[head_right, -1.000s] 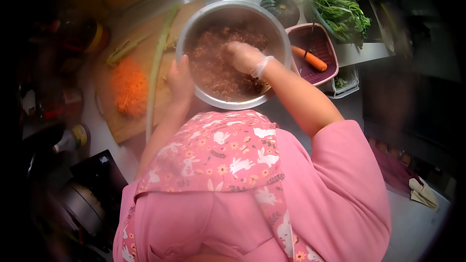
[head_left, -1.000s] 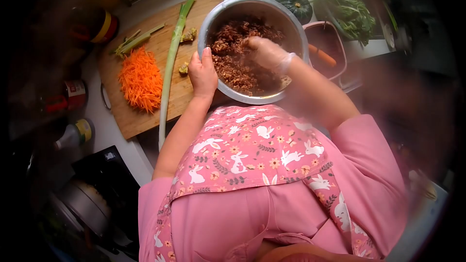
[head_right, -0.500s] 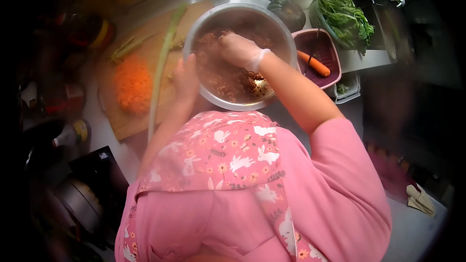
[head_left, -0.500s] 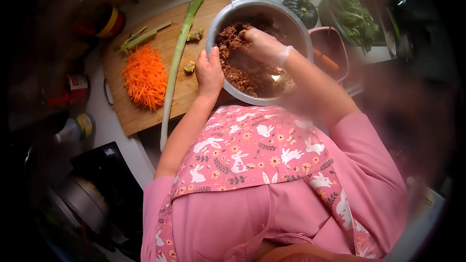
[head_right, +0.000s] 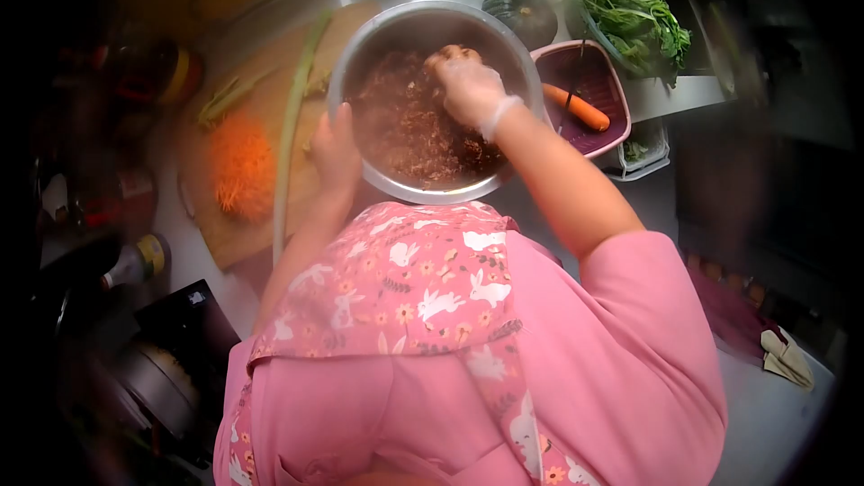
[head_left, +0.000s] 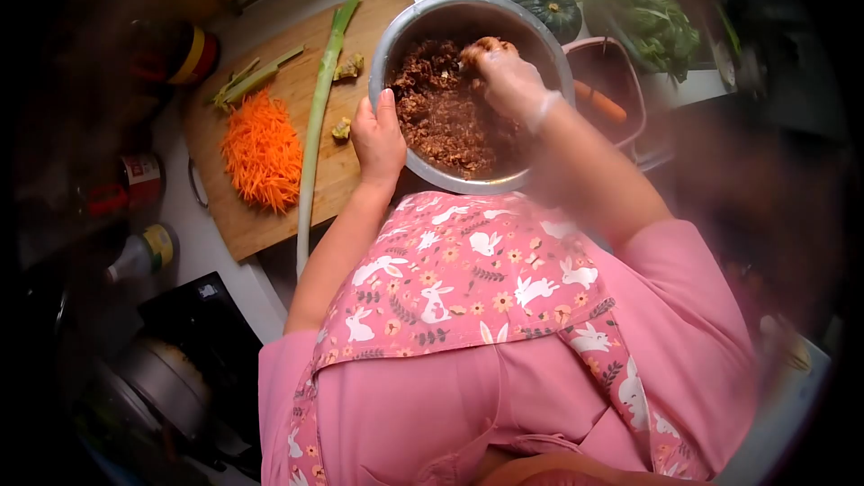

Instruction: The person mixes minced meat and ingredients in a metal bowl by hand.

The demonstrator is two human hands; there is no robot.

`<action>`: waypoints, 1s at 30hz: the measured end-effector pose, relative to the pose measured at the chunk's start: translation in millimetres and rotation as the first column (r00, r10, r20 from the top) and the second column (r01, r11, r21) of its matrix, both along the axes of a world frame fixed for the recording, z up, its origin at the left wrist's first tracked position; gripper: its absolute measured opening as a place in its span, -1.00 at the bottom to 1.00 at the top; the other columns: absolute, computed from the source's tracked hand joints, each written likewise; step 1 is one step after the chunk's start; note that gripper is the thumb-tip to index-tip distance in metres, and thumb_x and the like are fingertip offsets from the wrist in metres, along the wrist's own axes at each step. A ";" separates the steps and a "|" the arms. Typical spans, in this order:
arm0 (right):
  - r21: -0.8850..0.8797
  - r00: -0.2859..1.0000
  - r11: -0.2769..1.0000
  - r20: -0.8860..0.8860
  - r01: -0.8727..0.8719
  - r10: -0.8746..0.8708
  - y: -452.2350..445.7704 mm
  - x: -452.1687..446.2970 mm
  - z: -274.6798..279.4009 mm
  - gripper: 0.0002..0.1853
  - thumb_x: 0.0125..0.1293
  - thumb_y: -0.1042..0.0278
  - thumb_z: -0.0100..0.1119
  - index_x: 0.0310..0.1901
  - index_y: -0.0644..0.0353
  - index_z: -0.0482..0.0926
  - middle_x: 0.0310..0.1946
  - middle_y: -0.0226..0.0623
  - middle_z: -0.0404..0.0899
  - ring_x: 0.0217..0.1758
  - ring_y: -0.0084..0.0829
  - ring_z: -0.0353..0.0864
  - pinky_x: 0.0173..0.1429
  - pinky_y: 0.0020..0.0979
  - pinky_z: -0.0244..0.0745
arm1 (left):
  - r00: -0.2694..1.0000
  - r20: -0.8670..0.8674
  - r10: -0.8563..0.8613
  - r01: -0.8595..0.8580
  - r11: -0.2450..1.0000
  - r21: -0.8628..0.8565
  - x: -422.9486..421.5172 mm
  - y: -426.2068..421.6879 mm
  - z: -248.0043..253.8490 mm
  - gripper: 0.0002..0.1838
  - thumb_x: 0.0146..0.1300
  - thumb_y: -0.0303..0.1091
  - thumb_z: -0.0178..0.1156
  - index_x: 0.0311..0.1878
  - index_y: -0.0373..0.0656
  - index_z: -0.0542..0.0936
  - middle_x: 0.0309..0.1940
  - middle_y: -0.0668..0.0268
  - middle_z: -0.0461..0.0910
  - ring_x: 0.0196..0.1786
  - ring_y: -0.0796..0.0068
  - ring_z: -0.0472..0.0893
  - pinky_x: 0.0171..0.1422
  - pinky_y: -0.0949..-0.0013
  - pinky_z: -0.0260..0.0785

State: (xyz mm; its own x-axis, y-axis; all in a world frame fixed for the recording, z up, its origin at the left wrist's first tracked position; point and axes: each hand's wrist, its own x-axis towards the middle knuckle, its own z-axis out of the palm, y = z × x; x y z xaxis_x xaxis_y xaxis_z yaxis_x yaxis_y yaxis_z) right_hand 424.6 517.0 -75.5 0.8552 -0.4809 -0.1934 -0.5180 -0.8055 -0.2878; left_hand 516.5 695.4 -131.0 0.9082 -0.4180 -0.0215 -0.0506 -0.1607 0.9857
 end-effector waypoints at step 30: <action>0.079 0.938 0.942 -0.099 -0.326 0.332 17.2 48.2 -21.8 -0.78 0.16 0.26 0.04 -0.26 0.18 0.58 -0.32 -0.02 0.63 -0.20 -0.04 0.64 -0.08 -0.09 0.49 | 1.000 -0.017 0.005 -0.004 0.999 0.036 0.8 -1.7 4.6 -0.71 0.38 -0.22 0.07 -0.36 -0.27 0.50 -0.66 0.35 0.40 -0.54 0.57 0.34 -0.40 0.37 0.27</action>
State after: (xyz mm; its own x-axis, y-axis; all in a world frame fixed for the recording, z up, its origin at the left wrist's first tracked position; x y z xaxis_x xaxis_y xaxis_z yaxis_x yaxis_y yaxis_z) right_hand 472.9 534.2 -97.2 0.9357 -0.1608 -0.3141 -0.2580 -0.9190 -0.2980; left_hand 517.4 693.7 -126.4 0.9094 -0.4126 -0.0521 -0.0331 -0.1966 0.9799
